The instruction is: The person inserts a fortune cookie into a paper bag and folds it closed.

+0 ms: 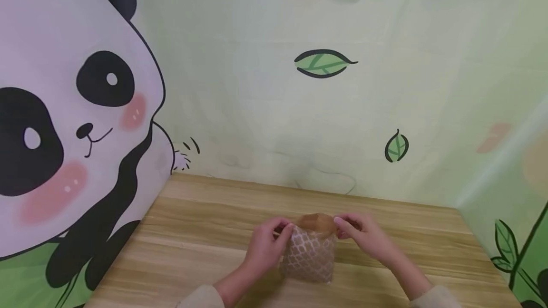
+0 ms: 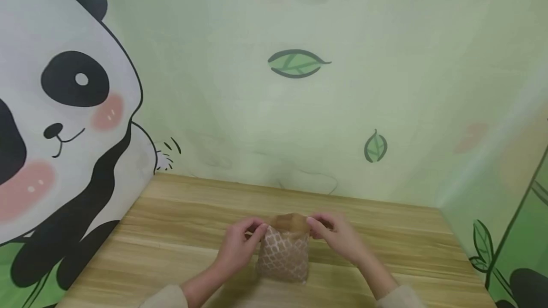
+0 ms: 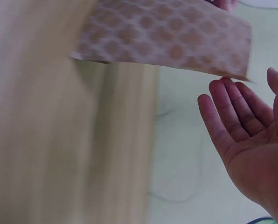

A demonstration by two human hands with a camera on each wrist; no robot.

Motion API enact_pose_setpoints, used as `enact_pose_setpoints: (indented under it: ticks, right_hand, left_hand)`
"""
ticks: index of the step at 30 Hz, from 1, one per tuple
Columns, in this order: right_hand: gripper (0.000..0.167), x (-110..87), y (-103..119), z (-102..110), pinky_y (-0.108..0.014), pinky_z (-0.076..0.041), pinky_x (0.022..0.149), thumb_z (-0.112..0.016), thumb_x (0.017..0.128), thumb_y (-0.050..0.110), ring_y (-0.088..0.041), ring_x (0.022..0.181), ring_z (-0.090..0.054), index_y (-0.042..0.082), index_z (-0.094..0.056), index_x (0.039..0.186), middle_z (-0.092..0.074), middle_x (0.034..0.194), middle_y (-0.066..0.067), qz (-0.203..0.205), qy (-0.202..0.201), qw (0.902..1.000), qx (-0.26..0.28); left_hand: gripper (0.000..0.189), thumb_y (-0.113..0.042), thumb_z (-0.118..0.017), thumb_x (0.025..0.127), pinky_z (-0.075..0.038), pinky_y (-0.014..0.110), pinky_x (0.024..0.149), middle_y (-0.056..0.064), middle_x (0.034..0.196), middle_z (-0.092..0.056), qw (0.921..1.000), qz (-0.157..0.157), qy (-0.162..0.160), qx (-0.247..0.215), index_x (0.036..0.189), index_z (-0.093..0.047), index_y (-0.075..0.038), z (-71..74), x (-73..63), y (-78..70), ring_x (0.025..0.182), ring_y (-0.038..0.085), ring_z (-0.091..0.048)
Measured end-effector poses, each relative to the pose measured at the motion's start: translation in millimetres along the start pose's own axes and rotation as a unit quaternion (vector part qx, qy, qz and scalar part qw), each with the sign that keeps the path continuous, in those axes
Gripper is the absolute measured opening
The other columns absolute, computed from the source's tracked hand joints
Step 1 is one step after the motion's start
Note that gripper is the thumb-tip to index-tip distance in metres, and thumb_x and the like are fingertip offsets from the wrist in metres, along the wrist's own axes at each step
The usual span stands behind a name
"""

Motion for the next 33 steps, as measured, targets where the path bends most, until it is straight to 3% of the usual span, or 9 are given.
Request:
enact_pose_setpoints:
  ticks: [3, 6, 10, 16, 23, 30, 33]
  right_hand:
    - [0.034, -10.5, -19.1, -4.6, -0.042, -0.064, 0.091, -0.059, 0.111, 0.014, -0.019, 0.102, -0.075, -0.012, -0.065, 0.13, -0.073, 0.118, -0.025, -0.027, 0.003, 0.9979, 0.058]
    - [0.039, -12.1, -30.8, -10.2, -0.04, -0.064, 0.093, -0.064, 0.108, 0.013, -0.016, 0.105, -0.074, -0.014, -0.062, 0.135, -0.071, 0.125, -0.027, -0.033, -0.002, 0.9962, 0.081]
    - [0.036, -8.9, -38.2, -16.2, -0.036, -0.064, 0.092, -0.067, 0.106, 0.012, -0.016, 0.102, -0.074, -0.013, -0.064, 0.132, -0.072, 0.12, -0.028, -0.024, -0.015, 0.9961, 0.084]
    - [0.03, -7.4, -42.7, -20.8, -0.031, -0.064, 0.089, -0.066, 0.106, 0.013, -0.017, 0.096, -0.075, -0.011, -0.068, 0.125, -0.073, 0.115, -0.025, -0.042, -0.033, 0.9955, 0.078]
    - [0.023, -4.9, -44.2, -24.1, -0.038, -0.065, 0.088, -0.068, 0.105, 0.015, -0.018, 0.091, -0.074, -0.006, -0.072, 0.114, -0.075, 0.106, -0.019, -0.056, -0.067, 0.9948, 0.053]
    - [0.013, -7.8, -52.1, -29.7, -0.038, -0.065, 0.084, -0.071, 0.102, 0.01, -0.018, 0.084, -0.071, -0.003, -0.073, 0.103, -0.074, 0.094, -0.011, -0.102, -0.148, 0.9816, 0.065]
    - [0.01, -8.2, -53.5, -34.3, -0.036, -0.065, 0.082, -0.072, 0.1, 0.006, -0.018, 0.082, -0.071, -0.004, -0.073, 0.102, -0.073, 0.092, -0.01, -0.105, -0.163, 0.9785, 0.07]
  left_hand:
    - [0.012, -0.017, -0.067, 0.106, -0.062, 0.024, 0.075, -0.002, 0.096, -0.075, 0.9998, 0.021, 0.007, -0.005, 0.102, -0.077, -0.011, -0.7, 1.2, 2.8, 0.091, 0.014, -0.07]
    - [0.012, -0.016, -0.067, 0.106, -0.062, 0.023, 0.075, -0.002, 0.095, -0.074, 0.9996, 0.024, 0.013, 0.0, 0.102, -0.076, -0.011, -0.4, 2.1, 4.6, 0.091, 0.014, -0.07]
    - [0.011, -0.015, -0.067, 0.106, -0.062, 0.022, 0.075, -0.001, 0.095, -0.074, 0.9993, 0.03, 0.021, -0.002, 0.103, -0.076, -0.011, -2.9, 3.1, 7.1, 0.09, 0.014, -0.07]
    - [0.011, -0.014, -0.066, 0.106, -0.061, 0.019, 0.075, -0.001, 0.093, -0.073, 0.9975, 0.056, 0.035, -0.025, 0.103, -0.075, -0.009, -6.5, 3.1, 12.5, 0.088, 0.013, -0.069]
    - [0.013, -0.014, -0.065, 0.107, -0.061, 0.02, 0.075, -0.001, 0.091, -0.073, 0.9974, 0.062, 0.026, -0.025, 0.103, -0.075, -0.007, -6.3, 2.7, 16.5, 0.085, 0.012, -0.068]
    - [0.013, -0.011, -0.063, 0.107, -0.064, 0.026, 0.071, 0.003, 0.088, -0.073, 0.9977, 0.061, 0.007, -0.028, 0.104, -0.073, -0.003, -6.7, 1.4, 22.9, 0.079, 0.014, -0.069]
    - [0.013, -0.01, -0.062, 0.108, -0.064, 0.026, 0.07, 0.004, 0.087, -0.071, 0.997, 0.07, 0.011, -0.03, 0.104, -0.072, -0.002, -8.0, 0.9, 26.4, 0.079, 0.014, -0.068]
Point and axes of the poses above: each hand's wrist, its own x-axis towards the middle knuckle, its own z-axis out of the back of the hand, y = z × x, the point moved 3 cm from there along x, towards the middle knuckle
